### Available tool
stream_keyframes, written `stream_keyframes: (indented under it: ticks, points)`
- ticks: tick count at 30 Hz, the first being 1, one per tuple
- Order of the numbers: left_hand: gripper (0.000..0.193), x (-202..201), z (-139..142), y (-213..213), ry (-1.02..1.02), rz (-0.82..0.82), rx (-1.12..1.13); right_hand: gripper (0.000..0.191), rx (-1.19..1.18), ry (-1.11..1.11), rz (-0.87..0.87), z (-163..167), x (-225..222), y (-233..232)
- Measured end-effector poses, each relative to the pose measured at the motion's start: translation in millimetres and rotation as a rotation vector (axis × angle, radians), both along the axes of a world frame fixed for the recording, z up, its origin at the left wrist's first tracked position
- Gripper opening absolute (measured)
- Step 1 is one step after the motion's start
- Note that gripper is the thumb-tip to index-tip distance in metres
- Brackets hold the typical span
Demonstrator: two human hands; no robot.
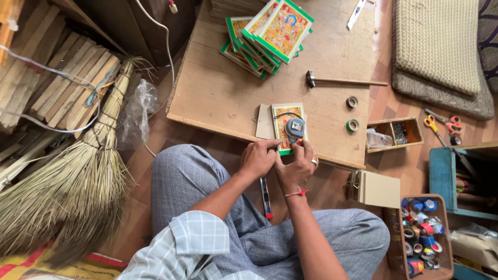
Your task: The person sits on the floor at a low table and assembles small framed religious prints. They place a print on a cardboard backing, fold the backing over, apply green tape along the edges by hand, and stack the finished framed pieces with the others on the table.
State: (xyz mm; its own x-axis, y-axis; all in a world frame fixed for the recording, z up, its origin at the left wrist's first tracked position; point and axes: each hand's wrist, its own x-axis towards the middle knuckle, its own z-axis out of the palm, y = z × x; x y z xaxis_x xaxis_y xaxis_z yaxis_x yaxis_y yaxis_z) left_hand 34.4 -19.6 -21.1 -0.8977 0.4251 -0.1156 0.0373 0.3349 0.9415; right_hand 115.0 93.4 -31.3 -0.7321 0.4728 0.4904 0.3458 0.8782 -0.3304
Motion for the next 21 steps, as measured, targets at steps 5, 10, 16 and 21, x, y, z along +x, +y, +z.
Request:
stream_keyframes:
  ticks: [5, 10, 16, 21]
  points:
    - [0.021, 8.6, -20.0, 7.7, -0.026, 0.278, 0.024, 0.042, -0.360, -0.014, 0.065, 26.1, 9.3, 23.0]
    - [0.031, 11.9, -39.9, 19.6, -0.730, 0.110, 0.369, 0.059, -0.282, 0.019, 0.186, 38.1, -27.1, 52.2]
    - [0.020, 11.1, -47.8, 27.3, -0.644, 0.121, 0.497, 0.051, -0.294, 0.022, 0.152, 12.5, -42.5, 73.5]
    - [0.015, 9.7, -47.9, 24.0, -0.603, 0.236, 0.557, 0.049, -0.183, 0.057, -0.157, 5.2, -18.9, 113.2]
